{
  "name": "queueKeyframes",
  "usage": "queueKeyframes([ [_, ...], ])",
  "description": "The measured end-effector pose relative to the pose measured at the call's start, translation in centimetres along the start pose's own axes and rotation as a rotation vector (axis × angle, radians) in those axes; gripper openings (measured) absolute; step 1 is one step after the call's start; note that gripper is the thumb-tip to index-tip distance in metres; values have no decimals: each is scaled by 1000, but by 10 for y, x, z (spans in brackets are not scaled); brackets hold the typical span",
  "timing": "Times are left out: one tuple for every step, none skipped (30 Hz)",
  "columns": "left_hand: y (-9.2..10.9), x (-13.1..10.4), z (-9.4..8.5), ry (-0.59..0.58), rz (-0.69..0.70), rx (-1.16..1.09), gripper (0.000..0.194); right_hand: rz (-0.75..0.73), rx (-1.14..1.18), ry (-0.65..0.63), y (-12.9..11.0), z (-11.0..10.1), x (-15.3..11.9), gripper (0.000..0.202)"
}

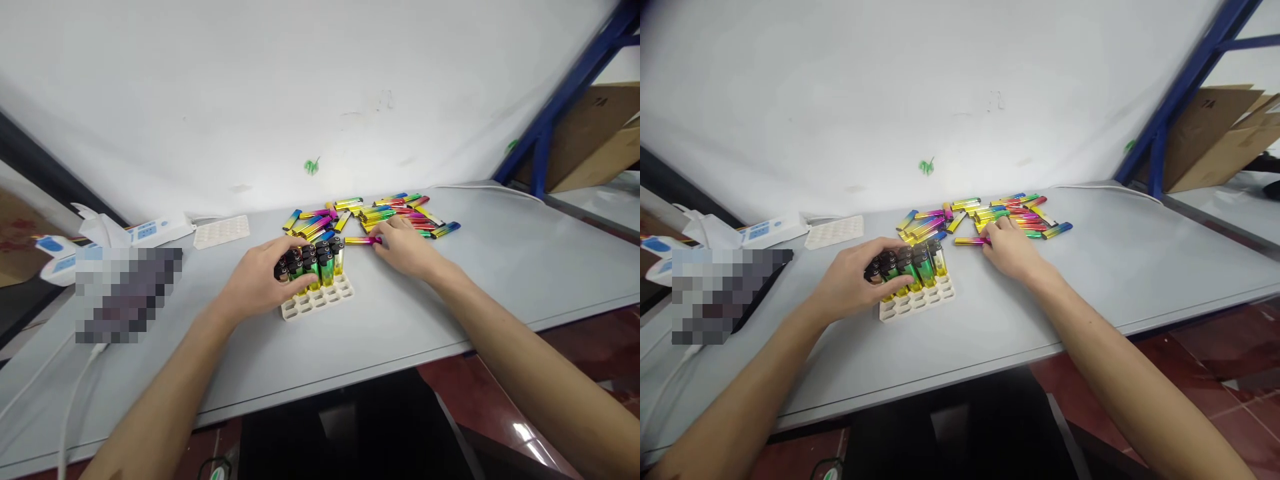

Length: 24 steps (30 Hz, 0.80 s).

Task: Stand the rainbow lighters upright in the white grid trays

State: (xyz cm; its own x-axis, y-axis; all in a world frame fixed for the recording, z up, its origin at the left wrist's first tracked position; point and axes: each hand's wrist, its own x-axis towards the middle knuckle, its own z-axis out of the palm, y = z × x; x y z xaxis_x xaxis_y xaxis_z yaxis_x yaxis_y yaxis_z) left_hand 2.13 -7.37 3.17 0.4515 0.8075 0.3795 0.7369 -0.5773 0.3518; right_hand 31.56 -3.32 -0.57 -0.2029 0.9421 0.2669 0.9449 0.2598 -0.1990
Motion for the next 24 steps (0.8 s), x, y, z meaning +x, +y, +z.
queueKeyframes([
  [0, 0, 0, 0, 0, -1, 48, 4, 21, -12, 0, 0, 0, 28],
  [0, 0, 0, -2, 0, -1, 48, 7, 42, -27, -1, -1, 1, 26],
  [-1, 0, 0, -3, -1, -1, 49, 11, 62, -42, -1, -1, 2, 26],
  [-1, 0, 0, -5, -3, -2, 49, 12, 79, -56, -1, -1, 2, 25],
  [0, 0, 0, -6, -4, -4, 50, 9, 96, -70, -1, -2, 3, 24],
  [0, 0, 0, -6, -5, -6, 50, 6, 111, -84, 0, -2, 4, 23],
  [0, 0, 0, -7, -6, -7, 50, 7, 126, -99, 0, -2, 4, 21],
  [0, 0, 0, -6, -6, -8, 50, 16, 141, -112, 1, -3, 5, 20],
  [0, 0, 0, -7, -5, -8, 49, 30, 160, -122, 1, -4, 5, 19],
  [0, 0, 0, -8, -3, -9, 49, 50, 182, -126, 0, -5, 5, 18],
  [0, 0, -1, -7, 0, -8, 49, 73, 213, -124, -1, -7, 5, 18],
  [0, 0, -1, -5, 3, -8, 50, 94, 251, -123, -2, -8, 4, 19],
  [0, 0, 0, -3, 6, -7, 50, 113, 301, -123, -3, -10, 4, 21],
  [-1, 0, 0, -2, 8, -6, 50, 124, 364, -119, -5, -13, 3, 22],
  [-1, 0, 0, -2, 9, -4, 50, 128, 439, -111, -7, -15, 3, 22],
  [-1, 0, 0, -2, 9, -2, 50, 126, 529, -101, -9, -16, 2, 21],
  [-1, 0, 0, -4, 9, -1, 50, 124, 638, -89, -11, -17, 2, 18],
  [-1, 0, 0, -5, 9, 0, 50, 124, 762, -74, -13, -18, 1, 16],
  [-1, 0, 0, -5, 9, 1, 49, 132, 896, -62, -14, -19, 1, 15],
  [-1, 0, 0, -5, 9, 2, 48, 149, 1024, -58, -16, -19, 0, 14],
  [0, 0, 0, -6, 10, 2, 48, 176, 1132, -65, -18, -19, 0, 13],
  [0, 0, 0, -6, 9, 2, 48, 204, 1209, -78, -20, -18, 0, 13],
  [-1, 0, 1, -7, 9, 2, 48, 228, 1250, -88, -22, -18, -1, 14],
  [-1, 0, 1, -6, 11, 1, 49, 248, 1263, -101, -23, -17, -1, 15],
])
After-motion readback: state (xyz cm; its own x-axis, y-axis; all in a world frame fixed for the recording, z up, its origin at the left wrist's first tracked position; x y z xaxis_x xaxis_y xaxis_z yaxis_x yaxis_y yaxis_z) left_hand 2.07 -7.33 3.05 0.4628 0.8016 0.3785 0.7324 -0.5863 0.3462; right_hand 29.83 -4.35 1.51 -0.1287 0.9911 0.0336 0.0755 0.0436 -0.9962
